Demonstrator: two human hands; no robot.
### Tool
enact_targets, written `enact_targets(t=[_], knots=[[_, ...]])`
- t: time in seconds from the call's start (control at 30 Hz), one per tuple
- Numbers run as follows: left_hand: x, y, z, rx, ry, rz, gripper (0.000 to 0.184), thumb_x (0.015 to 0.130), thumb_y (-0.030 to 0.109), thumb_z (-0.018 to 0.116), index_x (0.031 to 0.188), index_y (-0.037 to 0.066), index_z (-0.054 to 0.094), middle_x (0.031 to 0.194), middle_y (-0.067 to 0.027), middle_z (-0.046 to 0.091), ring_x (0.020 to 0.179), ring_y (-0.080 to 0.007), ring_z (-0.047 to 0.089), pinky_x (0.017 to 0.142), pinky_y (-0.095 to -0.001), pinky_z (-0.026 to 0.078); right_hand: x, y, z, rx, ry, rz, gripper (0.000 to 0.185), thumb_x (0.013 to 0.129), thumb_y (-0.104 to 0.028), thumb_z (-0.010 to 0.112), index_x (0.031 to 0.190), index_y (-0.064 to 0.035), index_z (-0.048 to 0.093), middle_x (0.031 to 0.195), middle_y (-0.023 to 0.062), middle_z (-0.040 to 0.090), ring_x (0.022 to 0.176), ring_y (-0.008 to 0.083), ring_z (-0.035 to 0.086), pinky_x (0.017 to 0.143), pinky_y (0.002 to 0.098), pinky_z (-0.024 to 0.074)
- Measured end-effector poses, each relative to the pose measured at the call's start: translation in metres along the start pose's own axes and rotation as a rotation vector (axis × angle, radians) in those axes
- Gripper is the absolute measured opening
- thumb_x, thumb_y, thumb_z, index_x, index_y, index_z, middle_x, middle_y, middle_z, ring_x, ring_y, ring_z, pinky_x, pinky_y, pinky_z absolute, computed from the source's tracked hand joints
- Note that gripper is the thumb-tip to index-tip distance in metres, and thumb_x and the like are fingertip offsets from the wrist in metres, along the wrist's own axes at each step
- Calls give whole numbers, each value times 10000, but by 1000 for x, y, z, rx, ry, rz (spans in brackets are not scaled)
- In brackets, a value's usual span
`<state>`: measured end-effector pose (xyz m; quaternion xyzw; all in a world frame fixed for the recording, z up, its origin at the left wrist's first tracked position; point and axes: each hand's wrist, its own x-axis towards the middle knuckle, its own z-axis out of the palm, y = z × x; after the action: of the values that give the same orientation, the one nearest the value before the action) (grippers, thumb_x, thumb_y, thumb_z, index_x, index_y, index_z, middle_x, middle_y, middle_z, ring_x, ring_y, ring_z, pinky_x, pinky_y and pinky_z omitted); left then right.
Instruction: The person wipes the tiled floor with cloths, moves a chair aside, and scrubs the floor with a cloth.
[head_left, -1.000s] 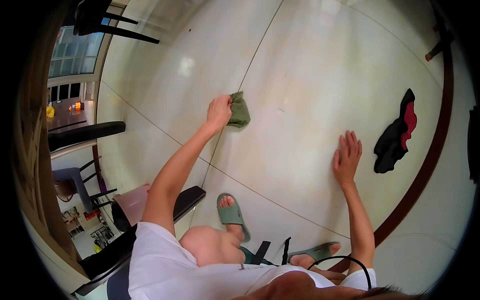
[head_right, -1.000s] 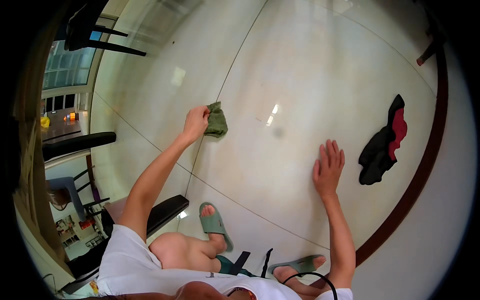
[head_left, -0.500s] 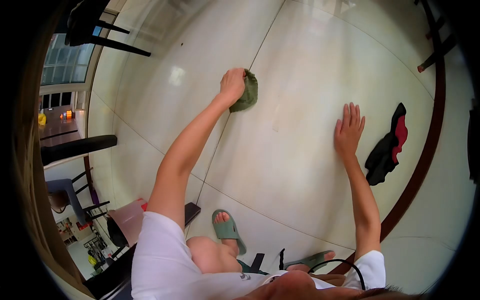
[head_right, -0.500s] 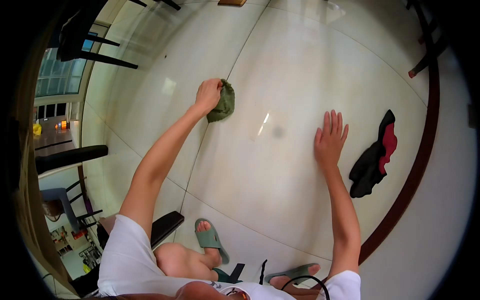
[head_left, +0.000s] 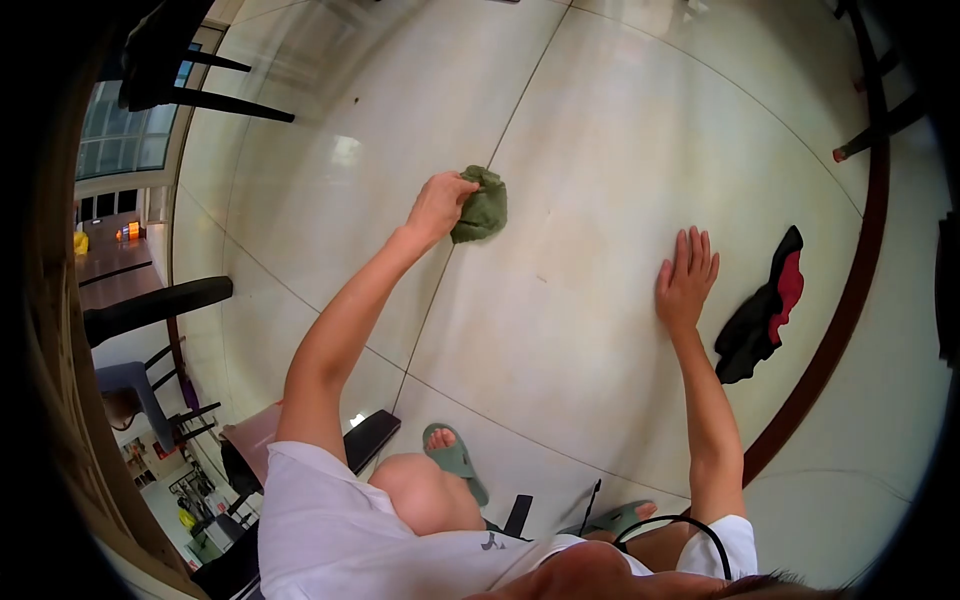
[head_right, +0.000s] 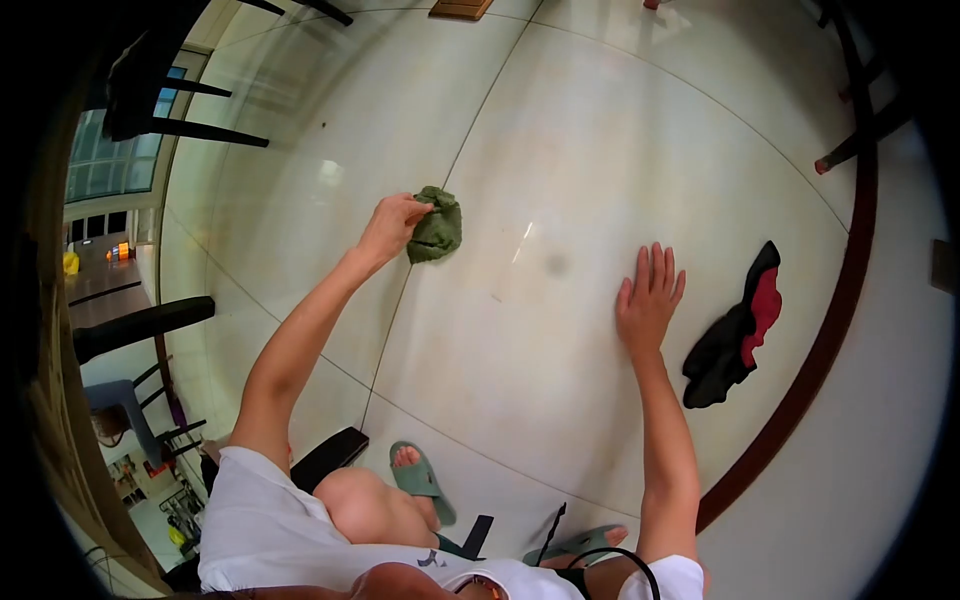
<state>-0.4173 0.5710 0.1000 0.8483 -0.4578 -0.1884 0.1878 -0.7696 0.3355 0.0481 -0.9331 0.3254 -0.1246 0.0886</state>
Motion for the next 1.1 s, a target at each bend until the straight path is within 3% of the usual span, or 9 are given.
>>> enact_targets(t=[0.3, 0.6, 0.7, 0.8, 0.9, 1.1], knots=[[6, 24, 4, 129, 142, -158, 138, 818, 26, 574, 876, 49, 696, 850, -120, 636, 821, -340, 615, 694, -427, 504, -1, 2, 1, 5, 16, -2, 544, 865, -142, 544, 1390, -69, 422, 1472, 93, 369, 1402, 282, 286, 1137, 518, 179], [44, 24, 9, 121, 125, -300, 157, 786, 25, 541, 862, 15, 678, 928, -178, 658, 867, -380, 623, 747, -456, 498, 0, 2, 0, 15, -8, 9, 560, 856, -149, 554, 1392, -69, 414, 1474, 95, 363, 1402, 286, 284, 1138, 526, 175], [69, 25, 14, 99, 210, -285, 121, 780, 44, 565, 830, 0, 666, 839, -183, 664, 819, -382, 628, 736, -448, 499, 1, 1, -2, 16, -19, 16, 564, 852, -151, 559, 1390, -67, 415, 1475, 98, 362, 1404, 290, 281, 1137, 530, 172], [46, 26, 13, 129, 93, -365, 174, 776, 25, 531, 876, 16, 673, 958, -192, 663, 909, -392, 623, 765, -462, 499, 2, 2, -1, 22, -24, 13, 569, 846, -152, 562, 1389, -66, 415, 1477, 100, 359, 1404, 294, 280, 1137, 533, 169], [27, 24, 11, 58, 61, -421, 174, 769, 19, 536, 883, 18, 667, 960, -196, 658, 911, -402, 618, 776, -464, 499, 2, 3, -1, 33, -17, 18, 573, 841, -154, 563, 1388, -68, 416, 1479, 101, 358, 1403, 300, 280, 1136, 536, 170], [89, 36, 12, 95, 73, -426, 161, 770, 19, 544, 871, 19, 670, 955, -203, 659, 921, -409, 619, 788, -465, 502, 4, 4, -4, 39, -42, 18, 582, 834, -156, 569, 1388, -65, 416, 1478, 109, 358, 1401, 309, 281, 1129, 548, 177]])
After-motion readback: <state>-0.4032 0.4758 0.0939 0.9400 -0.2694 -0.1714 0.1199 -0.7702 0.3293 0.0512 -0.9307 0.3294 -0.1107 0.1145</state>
